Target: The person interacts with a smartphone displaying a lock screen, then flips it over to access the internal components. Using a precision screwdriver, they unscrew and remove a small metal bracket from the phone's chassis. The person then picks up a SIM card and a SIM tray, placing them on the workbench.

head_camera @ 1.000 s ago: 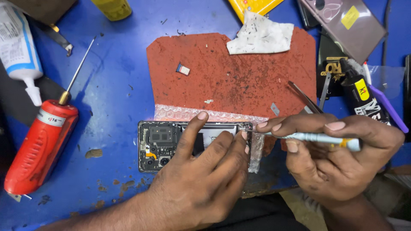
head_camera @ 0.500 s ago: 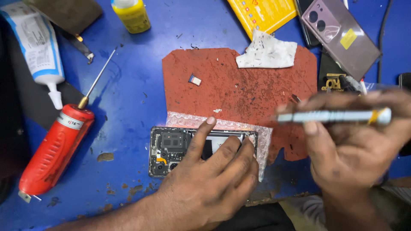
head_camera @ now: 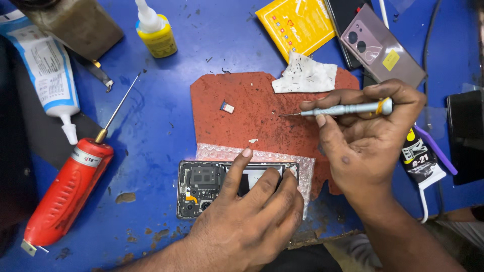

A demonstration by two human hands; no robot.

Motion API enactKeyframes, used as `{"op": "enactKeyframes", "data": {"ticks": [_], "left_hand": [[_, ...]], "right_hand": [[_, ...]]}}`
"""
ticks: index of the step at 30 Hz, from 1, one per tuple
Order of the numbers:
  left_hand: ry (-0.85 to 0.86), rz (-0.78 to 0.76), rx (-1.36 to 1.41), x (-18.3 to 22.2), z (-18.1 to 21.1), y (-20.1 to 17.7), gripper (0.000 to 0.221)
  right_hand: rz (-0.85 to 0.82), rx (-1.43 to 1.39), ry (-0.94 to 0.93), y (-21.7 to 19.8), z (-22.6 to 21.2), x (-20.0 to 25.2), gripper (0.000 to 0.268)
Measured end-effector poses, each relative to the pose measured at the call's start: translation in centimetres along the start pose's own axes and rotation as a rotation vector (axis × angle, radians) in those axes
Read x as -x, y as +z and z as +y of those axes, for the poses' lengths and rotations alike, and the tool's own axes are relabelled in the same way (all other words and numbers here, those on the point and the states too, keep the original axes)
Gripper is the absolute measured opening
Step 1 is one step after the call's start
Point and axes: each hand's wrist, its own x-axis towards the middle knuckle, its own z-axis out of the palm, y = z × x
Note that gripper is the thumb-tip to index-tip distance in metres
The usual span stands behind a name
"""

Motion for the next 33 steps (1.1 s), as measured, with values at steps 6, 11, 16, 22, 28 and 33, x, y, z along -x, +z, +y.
{"op": "enactKeyframes", "data": {"ticks": [6,11,16,22,28,33], "left_hand": [[-0.003,-0.004,0.001,0.0,0.0,0.0,0.039],[-0.008,-0.006,0.007,-0.3,-0.1,-0.3,0.041],[-0.008,-0.025,0.011,-0.1,0.0,-0.3,0.041],[0.011,0.041,-0.002,0.2,0.0,0.2,0.040],[-0.005,0.147,0.020,0.5,-0.1,-0.9,0.033],[-0.013,0.202,-0.028,0.9,0.4,-1.7,0.016]], "right_hand": [[0.001,-0.019,0.002,0.0,0.0,0.2,0.046],[0.003,0.082,-0.039,-0.5,-1.0,0.6,0.040],[0.021,0.086,-0.038,-1.0,-0.8,0.8,0.047],[0.039,0.005,0.007,-1.7,-1.1,0.6,0.054],[-0.141,0.330,-0.060,1.1,-4.8,-3.6,0.018],[-0.421,0.437,-0.272,6.9,-10.5,-6.0,0.026]]}}
